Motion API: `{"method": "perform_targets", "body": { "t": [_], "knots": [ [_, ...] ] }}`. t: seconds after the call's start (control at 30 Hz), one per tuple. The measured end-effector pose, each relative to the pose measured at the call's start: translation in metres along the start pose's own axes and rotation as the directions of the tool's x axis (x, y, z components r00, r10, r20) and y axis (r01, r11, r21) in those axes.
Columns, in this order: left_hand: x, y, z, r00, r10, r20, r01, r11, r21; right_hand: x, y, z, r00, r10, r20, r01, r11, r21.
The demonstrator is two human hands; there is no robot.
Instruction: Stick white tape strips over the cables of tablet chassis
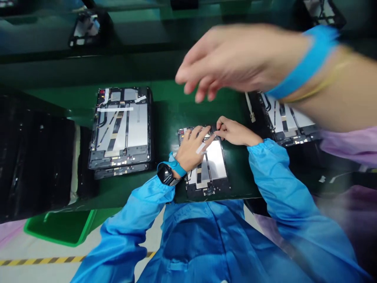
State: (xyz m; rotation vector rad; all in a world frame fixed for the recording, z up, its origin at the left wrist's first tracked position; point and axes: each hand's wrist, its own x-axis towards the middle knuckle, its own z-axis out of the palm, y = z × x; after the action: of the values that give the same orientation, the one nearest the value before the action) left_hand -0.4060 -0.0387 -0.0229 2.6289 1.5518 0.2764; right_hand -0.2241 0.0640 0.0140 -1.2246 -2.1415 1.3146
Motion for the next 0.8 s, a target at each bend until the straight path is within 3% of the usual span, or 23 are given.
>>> {"method": "perform_targets", "body": {
  "t": [0.07, 0.2, 0.53, 0.8],
  "knots": [
    [-0.002, 0.0, -0.002, 1.0, -0.009, -0.003, 0.009, 1.0, 0.009, -0.008, 0.021, -0.013, 0.991, 0.098, 0.086, -0.091, 0.992, -0.086],
    [-0.005, 0.0, -0.001, 0.999, -0.008, -0.038, 0.009, 1.0, 0.012, -0.005, 0.035, -0.01, 0.979, 0.145, 0.144, -0.122, 0.981, -0.153],
    [-0.007, -0.001, 0.007, 0.998, 0.025, -0.055, -0.027, 0.999, -0.042, -0.004, 0.032, -0.008, 0.98, 0.173, 0.097, -0.151, 0.967, -0.204],
    [-0.002, 0.007, 0.011, 0.998, 0.024, -0.057, -0.023, 1.0, 0.018, -0.002, 0.039, -0.001, 0.992, 0.126, -0.003, -0.123, 0.971, -0.206]
  ]
}}
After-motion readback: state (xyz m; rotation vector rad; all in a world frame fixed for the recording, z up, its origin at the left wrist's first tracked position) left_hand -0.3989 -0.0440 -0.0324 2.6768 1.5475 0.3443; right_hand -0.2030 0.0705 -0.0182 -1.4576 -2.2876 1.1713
